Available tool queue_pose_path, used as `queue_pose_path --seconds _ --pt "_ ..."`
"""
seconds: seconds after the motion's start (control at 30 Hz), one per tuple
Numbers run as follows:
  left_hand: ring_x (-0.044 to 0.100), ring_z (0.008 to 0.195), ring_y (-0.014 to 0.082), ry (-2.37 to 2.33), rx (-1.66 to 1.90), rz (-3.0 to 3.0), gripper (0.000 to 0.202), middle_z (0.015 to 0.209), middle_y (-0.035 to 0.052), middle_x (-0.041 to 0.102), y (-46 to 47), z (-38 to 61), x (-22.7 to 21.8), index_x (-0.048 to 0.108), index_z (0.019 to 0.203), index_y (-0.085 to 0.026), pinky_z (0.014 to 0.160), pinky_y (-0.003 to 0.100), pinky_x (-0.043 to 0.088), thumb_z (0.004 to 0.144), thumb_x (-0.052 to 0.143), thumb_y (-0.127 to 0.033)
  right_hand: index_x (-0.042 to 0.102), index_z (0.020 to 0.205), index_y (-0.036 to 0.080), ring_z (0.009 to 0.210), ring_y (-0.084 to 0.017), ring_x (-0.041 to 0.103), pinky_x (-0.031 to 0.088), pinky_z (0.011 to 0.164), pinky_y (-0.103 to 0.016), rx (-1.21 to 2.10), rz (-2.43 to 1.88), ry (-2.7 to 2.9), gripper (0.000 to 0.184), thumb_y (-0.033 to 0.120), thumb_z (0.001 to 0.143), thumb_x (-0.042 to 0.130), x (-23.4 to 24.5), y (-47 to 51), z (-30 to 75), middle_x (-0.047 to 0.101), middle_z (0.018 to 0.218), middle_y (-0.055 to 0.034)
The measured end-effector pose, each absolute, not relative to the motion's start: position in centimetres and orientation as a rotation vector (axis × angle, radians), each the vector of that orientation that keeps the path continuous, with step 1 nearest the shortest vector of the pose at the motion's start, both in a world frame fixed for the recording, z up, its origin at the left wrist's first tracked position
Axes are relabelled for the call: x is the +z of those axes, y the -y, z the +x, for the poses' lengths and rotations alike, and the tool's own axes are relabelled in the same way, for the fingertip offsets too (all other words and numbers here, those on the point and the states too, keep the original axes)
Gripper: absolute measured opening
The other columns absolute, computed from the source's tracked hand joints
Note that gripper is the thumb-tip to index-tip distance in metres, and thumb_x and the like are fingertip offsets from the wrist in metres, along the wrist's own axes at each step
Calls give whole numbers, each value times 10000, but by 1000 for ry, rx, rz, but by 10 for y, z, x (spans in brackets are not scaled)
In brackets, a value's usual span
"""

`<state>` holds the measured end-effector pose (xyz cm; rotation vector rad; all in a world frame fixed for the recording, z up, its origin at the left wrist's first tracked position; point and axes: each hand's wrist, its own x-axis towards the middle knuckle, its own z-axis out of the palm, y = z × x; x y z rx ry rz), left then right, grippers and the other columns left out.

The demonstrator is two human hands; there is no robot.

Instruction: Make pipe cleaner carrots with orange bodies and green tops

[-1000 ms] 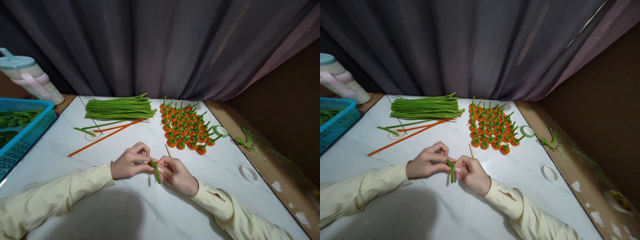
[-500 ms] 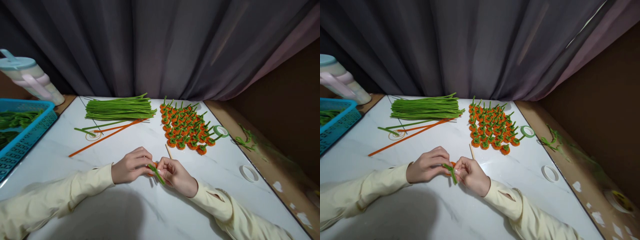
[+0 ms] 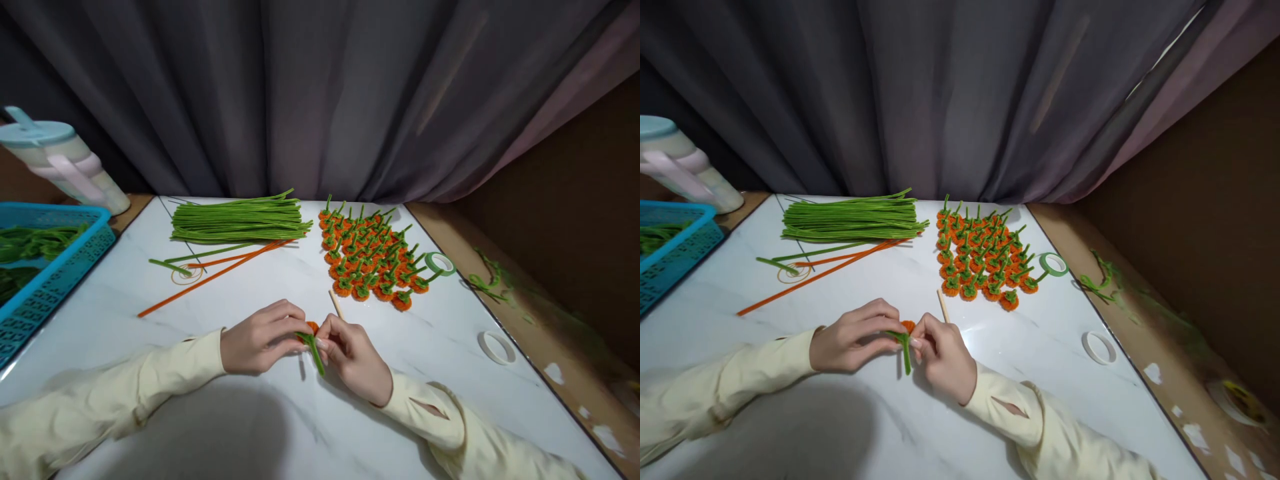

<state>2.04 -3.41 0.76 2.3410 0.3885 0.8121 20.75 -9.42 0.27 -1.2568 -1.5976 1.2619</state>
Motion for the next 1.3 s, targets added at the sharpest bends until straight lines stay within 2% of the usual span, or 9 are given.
queue_pose_path --seconds 0.1,0.23,0.37,0.63,0.8,0.9,1.1,1.3 --pt "527 771 143 -500 655 2184 183 897 75 581 25 18 16 511 1014 -143 686 257 446 835 477 -154 431 657 183 471 -83 399 314 486 -204 1284 -1273 1574 173 251 812 467 1 92 209 465 506 42" --pt "511 762 128 -585 483 2236 93 863 49 562 18 17 24 534 891 -151 695 239 415 866 453 -190 433 656 185 464 -86 397 320 487 -210 1365 -1266 1520 158 249 794 475 -4 89 208 457 492 43" --pt "514 764 124 -529 362 2304 134 816 35 558 18 19 24 538 858 -153 691 224 391 888 408 -172 431 645 188 463 -88 401 326 487 -210 1411 -1260 1492 155 240 781 486 -6 89 207 458 487 43" --pt "528 835 132 -404 326 2367 193 909 63 564 31 23 29 533 997 -155 747 214 397 918 361 -193 421 638 185 462 -82 382 311 470 -198 1373 -1272 1569 128 170 758 465 -7 90 203 454 499 45" --pt "512 621 122 -594 185 2569 235 757 26 547 40 26 27 498 831 -154 557 223 354 934 306 -241 414 630 185 462 -81 380 306 468 -198 1326 -1261 1598 143 164 765 455 -8 91 203 454 500 43" --pt "507 560 128 -665 14 2648 214 716 5 556 42 27 23 484 810 -171 495 234 290 929 326 -254 420 641 185 466 -81 387 314 473 -195 1337 -1251 1592 133 155 766 457 -9 91 203 458 501 46" --pt "495 498 146 -752 -238 2652 122 683 -2 569 42 31 21 476 877 -184 452 246 200 879 364 -135 412 627 187 466 -81 398 327 477 -194 1375 -1265 1551 142 129 752 447 -11 91 201 453 497 48" --pt "420 448 145 -787 -200 2495 253 537 -32 438 39 33 22 465 876 -193 453 246 194 938 235 -277 425 628 185 465 -79 392 331 485 -195 1396 -1254 1521 145 149 767 450 -10 92 201 451 495 49"
